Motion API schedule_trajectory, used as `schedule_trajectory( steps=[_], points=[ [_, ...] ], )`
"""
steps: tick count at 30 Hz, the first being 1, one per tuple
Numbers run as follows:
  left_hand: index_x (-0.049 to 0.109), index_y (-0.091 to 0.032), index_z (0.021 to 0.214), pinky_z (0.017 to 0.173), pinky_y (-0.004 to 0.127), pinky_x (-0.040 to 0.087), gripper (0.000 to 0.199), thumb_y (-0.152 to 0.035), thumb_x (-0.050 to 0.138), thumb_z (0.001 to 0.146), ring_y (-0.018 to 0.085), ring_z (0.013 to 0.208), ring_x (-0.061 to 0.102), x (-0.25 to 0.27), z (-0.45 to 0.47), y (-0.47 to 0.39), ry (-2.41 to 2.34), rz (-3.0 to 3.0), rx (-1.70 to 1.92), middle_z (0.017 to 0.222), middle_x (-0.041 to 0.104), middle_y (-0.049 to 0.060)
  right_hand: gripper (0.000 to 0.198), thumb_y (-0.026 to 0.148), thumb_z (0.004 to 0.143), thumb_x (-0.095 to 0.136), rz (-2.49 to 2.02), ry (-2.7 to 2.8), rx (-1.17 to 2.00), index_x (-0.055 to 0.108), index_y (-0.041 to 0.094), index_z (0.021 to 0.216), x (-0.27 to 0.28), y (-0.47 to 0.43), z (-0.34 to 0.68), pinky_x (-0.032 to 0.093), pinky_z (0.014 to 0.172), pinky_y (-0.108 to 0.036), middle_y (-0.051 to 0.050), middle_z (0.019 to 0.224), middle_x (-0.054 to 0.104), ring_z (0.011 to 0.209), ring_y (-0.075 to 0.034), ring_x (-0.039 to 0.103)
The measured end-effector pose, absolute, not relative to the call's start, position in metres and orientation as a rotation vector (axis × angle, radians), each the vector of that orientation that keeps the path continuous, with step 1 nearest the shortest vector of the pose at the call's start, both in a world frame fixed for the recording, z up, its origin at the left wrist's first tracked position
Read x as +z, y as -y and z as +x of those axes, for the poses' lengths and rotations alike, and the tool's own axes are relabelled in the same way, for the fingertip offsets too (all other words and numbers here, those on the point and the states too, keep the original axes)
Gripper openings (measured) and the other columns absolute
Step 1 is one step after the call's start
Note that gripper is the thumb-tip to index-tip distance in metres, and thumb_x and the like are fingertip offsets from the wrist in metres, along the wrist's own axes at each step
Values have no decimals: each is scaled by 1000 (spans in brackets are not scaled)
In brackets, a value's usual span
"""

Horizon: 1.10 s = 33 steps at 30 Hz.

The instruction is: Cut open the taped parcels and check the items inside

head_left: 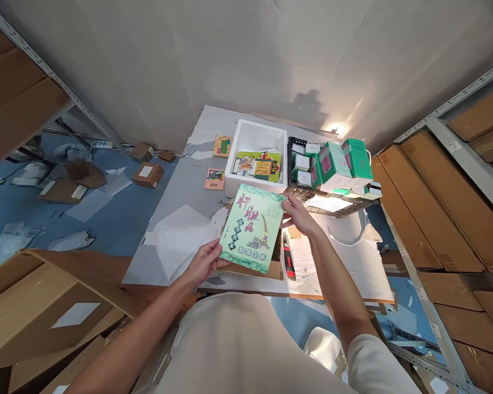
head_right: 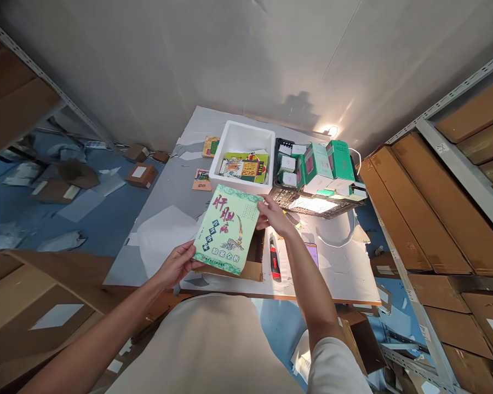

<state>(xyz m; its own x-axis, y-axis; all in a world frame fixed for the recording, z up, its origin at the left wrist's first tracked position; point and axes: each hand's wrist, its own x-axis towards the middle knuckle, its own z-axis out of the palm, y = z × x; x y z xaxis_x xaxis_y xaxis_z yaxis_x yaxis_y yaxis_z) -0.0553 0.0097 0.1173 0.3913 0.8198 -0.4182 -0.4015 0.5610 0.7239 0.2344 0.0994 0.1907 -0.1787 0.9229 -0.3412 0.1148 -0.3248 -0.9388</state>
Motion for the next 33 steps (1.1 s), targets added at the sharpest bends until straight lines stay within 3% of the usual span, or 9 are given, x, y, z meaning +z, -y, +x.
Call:
schedule_trajectory(
  steps=[5,11,14,19,22,25,27,29,33],
  points=[
    [63,-15,112,82,36,56,52,-47,73,72,24,89,70,111,-49,-24,-839,510,819,104,72,12,52,48,78,62,-1438,1250,1616,43,30,123,189,-108,240,57,47,-28,2,75,69,53,-15,66],
    [57,-20,120,97,41,48,57,-51,69,74,25,106,65,113,-40,-50,-895,575,970,122,65,12,39,47,77,60,-1381,1077,1424,49,27,109,178,-140,241,53,42,-26,3,75,66,46,-11,59],
    [56,-20,121,100,41,45,60,-53,69,73,26,111,62,112,-51,-55,-1016,640,1072,129,60,14,37,44,77,60,-1291,969,1317,46,28,107,173,-168,245,57,48,-29,3,78,64,49,-11,59],
    [54,-13,119,100,46,43,64,-61,56,77,29,112,61,74,-92,-44,-1490,808,1137,123,61,19,34,36,83,57,-1171,721,1155,37,31,109,150,-224,240,61,64,-37,3,88,63,63,-12,65],
    [50,-12,128,105,48,37,66,-54,54,77,32,128,46,33,-116,-34,-1871,1125,873,135,51,21,30,32,87,53,-1166,552,1115,32,31,108,133,-254,229,61,68,-37,1,99,61,71,-11,66],
    [30,-8,143,110,55,25,91,-43,65,67,39,143,16,-6,-130,-28,-2075,1492,358,154,19,24,28,28,90,48,-1241,430,1071,30,33,110,120,-276,216,61,68,-34,1,106,57,72,-8,65],
    [18,-6,147,108,60,21,103,-42,68,65,41,143,5,-25,-134,-28,-2090,1631,71,156,4,24,31,26,91,46,-1312,402,1053,28,33,115,113,-285,209,61,68,-33,-1,113,54,74,-8,65],
    [13,-6,149,108,60,22,102,-44,64,70,41,143,5,-39,-135,-33,-2062,1705,-86,156,1,24,37,22,91,45,-1372,368,1052,25,32,120,107,-290,204,61,67,-32,-4,119,50,77,-8,65],
    [15,-8,149,107,56,26,79,-36,49,83,36,144,13,-55,-136,-44,-1993,1749,-174,156,10,22,48,16,88,48,-1446,323,1086,22,29,127,93,-295,202,62,65,-35,-7,119,51,77,-11,66]
  ],
)
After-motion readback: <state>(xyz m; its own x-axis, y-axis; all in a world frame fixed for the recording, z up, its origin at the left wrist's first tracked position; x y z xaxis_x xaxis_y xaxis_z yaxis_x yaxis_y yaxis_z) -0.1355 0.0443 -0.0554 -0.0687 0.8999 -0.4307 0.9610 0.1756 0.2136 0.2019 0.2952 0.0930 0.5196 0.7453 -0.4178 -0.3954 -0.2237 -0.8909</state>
